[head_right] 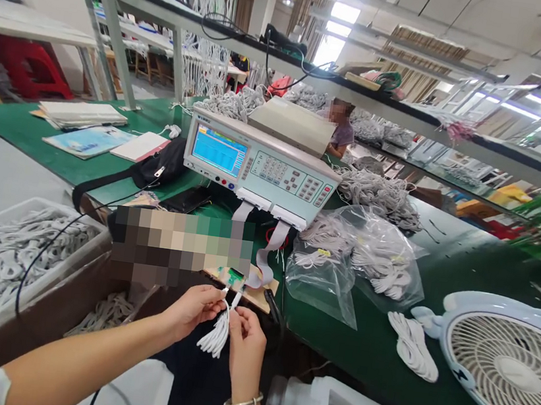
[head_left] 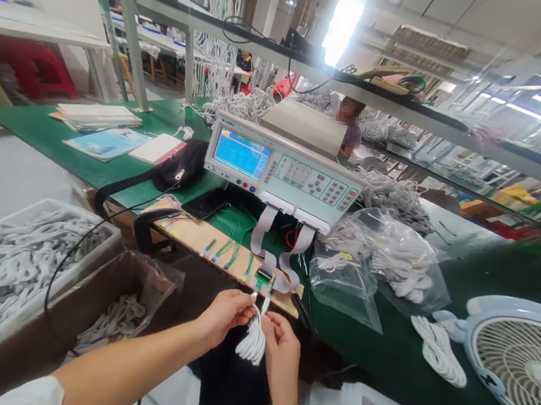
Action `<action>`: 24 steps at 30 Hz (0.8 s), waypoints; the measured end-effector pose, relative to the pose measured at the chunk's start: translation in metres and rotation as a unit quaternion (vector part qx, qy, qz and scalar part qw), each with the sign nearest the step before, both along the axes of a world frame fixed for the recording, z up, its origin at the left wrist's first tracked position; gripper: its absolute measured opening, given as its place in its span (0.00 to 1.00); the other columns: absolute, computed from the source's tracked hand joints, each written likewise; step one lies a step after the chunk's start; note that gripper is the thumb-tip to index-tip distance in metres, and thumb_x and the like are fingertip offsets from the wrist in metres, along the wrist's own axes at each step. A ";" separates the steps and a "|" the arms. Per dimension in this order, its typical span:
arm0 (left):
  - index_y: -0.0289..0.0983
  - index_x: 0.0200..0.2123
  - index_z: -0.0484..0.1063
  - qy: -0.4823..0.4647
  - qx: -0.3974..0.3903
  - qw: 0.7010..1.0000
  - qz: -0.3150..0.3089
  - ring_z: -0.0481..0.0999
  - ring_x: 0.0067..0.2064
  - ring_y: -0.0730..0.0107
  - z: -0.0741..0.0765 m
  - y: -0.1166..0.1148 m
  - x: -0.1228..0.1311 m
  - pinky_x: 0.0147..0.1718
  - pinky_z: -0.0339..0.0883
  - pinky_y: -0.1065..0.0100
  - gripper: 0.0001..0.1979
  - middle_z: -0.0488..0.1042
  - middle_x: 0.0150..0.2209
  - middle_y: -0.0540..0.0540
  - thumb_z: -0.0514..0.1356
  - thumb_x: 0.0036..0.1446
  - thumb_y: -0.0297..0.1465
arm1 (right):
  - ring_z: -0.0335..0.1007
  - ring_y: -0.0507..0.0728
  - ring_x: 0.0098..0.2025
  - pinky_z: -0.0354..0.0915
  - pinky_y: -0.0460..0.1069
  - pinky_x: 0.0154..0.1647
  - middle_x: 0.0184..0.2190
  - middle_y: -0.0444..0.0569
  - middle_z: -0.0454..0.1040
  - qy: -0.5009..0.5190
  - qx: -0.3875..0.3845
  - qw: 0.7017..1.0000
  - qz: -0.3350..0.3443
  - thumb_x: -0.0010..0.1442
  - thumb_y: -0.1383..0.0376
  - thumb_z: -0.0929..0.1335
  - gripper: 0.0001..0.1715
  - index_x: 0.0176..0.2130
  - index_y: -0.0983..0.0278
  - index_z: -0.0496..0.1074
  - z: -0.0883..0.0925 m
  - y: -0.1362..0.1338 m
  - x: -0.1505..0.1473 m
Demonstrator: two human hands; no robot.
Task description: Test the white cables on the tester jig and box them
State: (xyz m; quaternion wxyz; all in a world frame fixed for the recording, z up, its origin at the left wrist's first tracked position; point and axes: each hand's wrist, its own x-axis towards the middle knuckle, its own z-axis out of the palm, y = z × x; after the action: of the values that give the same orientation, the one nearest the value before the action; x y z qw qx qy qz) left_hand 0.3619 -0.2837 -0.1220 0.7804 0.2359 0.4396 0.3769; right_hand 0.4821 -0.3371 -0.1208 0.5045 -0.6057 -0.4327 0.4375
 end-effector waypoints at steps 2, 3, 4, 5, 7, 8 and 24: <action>0.33 0.20 0.63 0.005 0.019 0.999 0.029 0.64 0.20 0.83 0.000 -0.004 0.002 0.21 0.59 0.79 0.12 0.68 0.19 0.50 0.61 0.41 0.35 | 0.69 0.56 0.29 0.65 0.48 0.30 0.27 0.51 0.74 0.020 -0.001 1.000 -0.001 0.48 0.58 0.66 0.16 0.35 0.67 0.69 -0.001 -0.001 0.000; 0.32 0.20 0.63 0.011 0.029 0.999 0.042 0.65 0.20 0.82 0.000 -0.006 0.003 0.21 0.59 0.78 0.12 0.69 0.20 0.49 0.61 0.41 0.35 | 0.69 0.56 0.28 0.65 0.48 0.29 0.27 0.50 0.74 0.030 -0.004 1.000 -0.002 0.48 0.58 0.67 0.16 0.35 0.67 0.69 -0.002 -0.001 0.001; 0.32 0.20 0.64 0.016 0.037 0.998 0.051 0.65 0.20 0.82 0.000 -0.007 0.004 0.21 0.59 0.78 0.13 0.69 0.20 0.49 0.61 0.41 0.36 | 0.69 0.55 0.27 0.65 0.47 0.27 0.26 0.50 0.74 0.038 -0.010 0.999 -0.002 0.48 0.58 0.67 0.17 0.35 0.67 0.69 -0.003 -0.001 0.001; 0.32 0.20 0.64 0.020 0.041 0.997 0.056 0.65 0.20 0.81 -0.001 -0.008 0.004 0.21 0.59 0.78 0.13 0.69 0.20 0.48 0.61 0.41 0.36 | 0.68 0.54 0.25 0.64 0.46 0.24 0.24 0.49 0.74 0.041 -0.016 0.999 -0.003 0.48 0.58 0.67 0.17 0.35 0.68 0.69 -0.003 -0.002 0.002; 0.32 0.20 0.64 0.013 0.040 0.998 0.056 0.66 0.21 0.81 -0.002 -0.009 0.005 0.22 0.60 0.77 0.14 0.70 0.21 0.48 0.62 0.40 0.37 | 0.64 0.51 0.19 0.59 0.43 0.17 0.21 0.47 0.72 0.041 -0.028 0.999 -0.004 0.47 0.57 0.67 0.18 0.34 0.68 0.69 -0.005 -0.002 0.003; 0.32 0.20 0.65 0.002 0.039 0.998 0.057 0.66 0.21 0.81 -0.003 -0.009 0.005 0.23 0.60 0.77 0.14 0.70 0.21 0.48 0.62 0.40 0.38 | 0.62 0.50 0.18 0.56 0.43 0.15 0.20 0.46 0.71 0.041 -0.032 0.999 -0.005 0.47 0.57 0.67 0.18 0.34 0.68 0.69 -0.005 -0.002 0.003; 0.32 0.27 0.72 0.000 0.032 0.997 -0.068 0.52 0.17 0.84 -0.004 0.021 0.002 0.16 0.44 0.76 0.21 0.59 0.19 0.53 0.56 0.41 0.46 | 0.47 0.45 0.09 0.44 0.42 0.08 0.09 0.37 0.56 0.096 -0.137 0.986 0.000 0.38 0.50 0.69 0.20 0.19 0.65 0.68 -0.014 0.031 0.013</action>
State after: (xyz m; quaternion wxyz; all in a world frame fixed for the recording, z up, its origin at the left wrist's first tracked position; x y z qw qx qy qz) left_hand 0.3638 -0.2632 -0.1260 0.7962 0.2900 0.4107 0.3366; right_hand 0.4956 -0.3060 -0.1345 0.4559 -0.6242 -0.3182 0.5489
